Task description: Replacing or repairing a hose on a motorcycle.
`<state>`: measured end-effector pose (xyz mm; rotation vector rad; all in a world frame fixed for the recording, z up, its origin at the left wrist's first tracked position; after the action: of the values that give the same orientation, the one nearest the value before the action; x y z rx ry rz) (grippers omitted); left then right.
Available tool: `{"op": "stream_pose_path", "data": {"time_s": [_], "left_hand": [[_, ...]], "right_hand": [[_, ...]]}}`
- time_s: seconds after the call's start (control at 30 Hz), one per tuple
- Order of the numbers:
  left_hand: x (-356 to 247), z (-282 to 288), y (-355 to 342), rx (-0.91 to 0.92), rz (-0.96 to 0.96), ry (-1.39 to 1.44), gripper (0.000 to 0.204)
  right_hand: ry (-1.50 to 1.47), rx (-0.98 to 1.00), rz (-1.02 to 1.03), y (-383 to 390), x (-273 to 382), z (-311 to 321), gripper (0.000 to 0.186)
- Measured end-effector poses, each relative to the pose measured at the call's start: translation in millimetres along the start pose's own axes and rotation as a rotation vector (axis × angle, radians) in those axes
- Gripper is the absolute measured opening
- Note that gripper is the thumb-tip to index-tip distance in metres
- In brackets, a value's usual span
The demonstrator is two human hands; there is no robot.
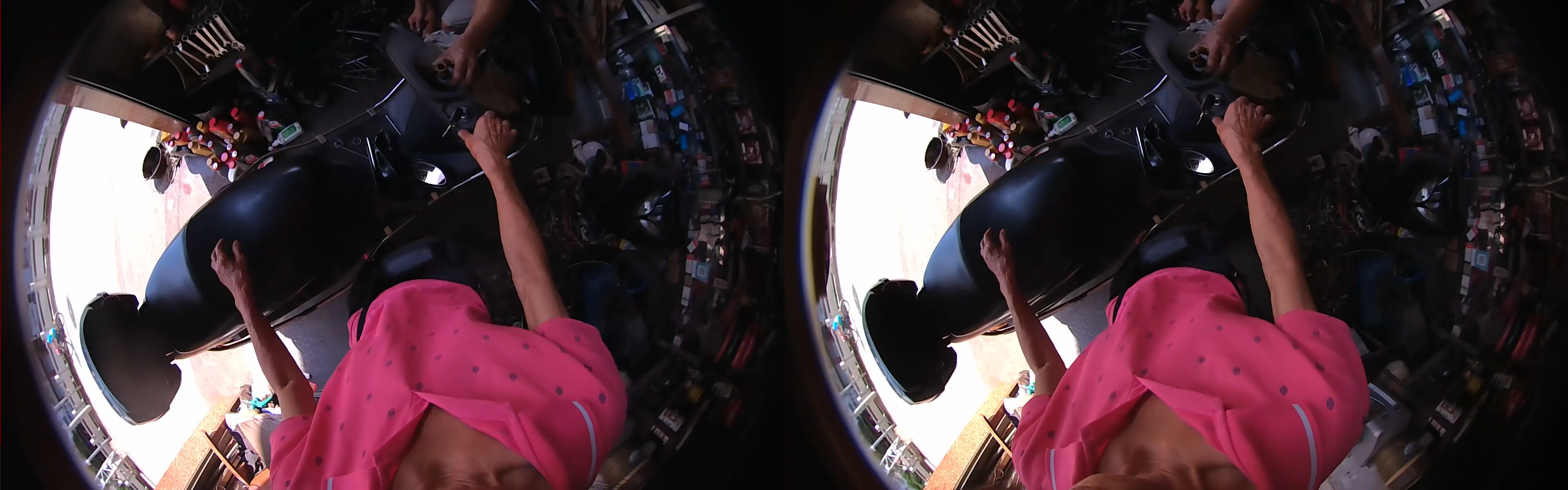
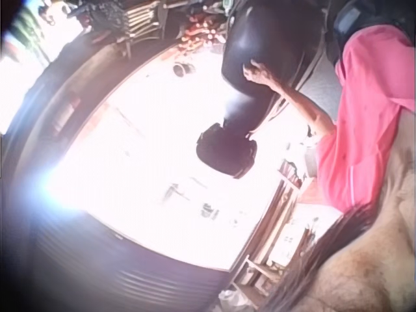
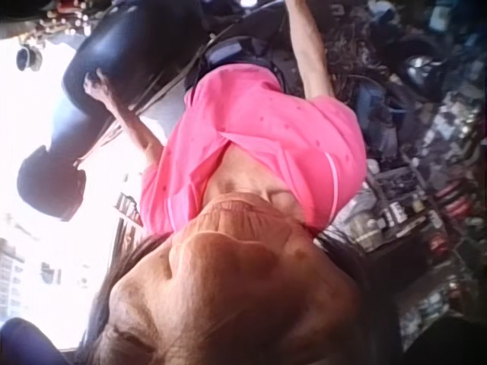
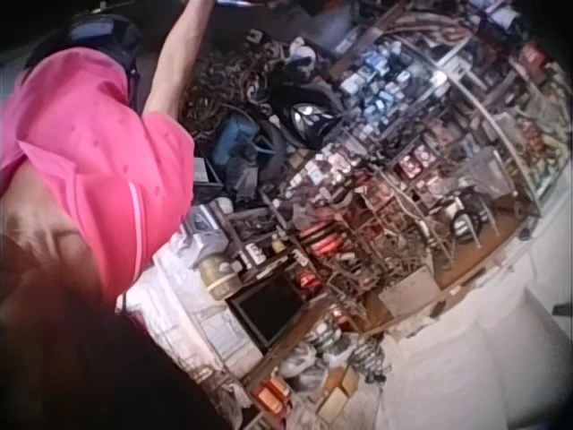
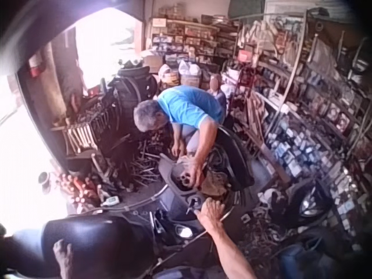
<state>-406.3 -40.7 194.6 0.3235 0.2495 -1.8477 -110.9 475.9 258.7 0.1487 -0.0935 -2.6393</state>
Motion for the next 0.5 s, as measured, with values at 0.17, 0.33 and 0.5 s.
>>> {"op": "stream_pose_path", "data": {"time_s": [0.17, 0.33, 0.5], "left_hand": [[-8.4, -38.8, -50.2, 0.081, 0.041, -0.509, 0.085], [-31.1, -69.7, -70.2, -0.070, -0.101, -0.391, 0.076], [-38.7, -67.8, -76.2, -0.095, -0.085, -0.331, 0.068]], "right_hand": [[-0.384, 0.086, -0.249, 4.0, 13.4, -8.5, 0.070], [-0.367, -0.068, -0.285, 9.9, 25.1, -14.0, 0.065], [-0.388, -0.145, -0.263, 5.7, 25.9, -14.0, 0.065]]}}
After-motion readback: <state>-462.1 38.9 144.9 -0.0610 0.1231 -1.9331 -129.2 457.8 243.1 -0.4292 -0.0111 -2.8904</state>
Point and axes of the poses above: each hand's wrist, its own y-axis away from the middle knuckle, its own z-axis out of the back of the hand, x = y × z, the point moved 2 cm from there along -y, towards the middle knuckle, and after that the axes turned 7 degrees about x, right-handed, at the moved point
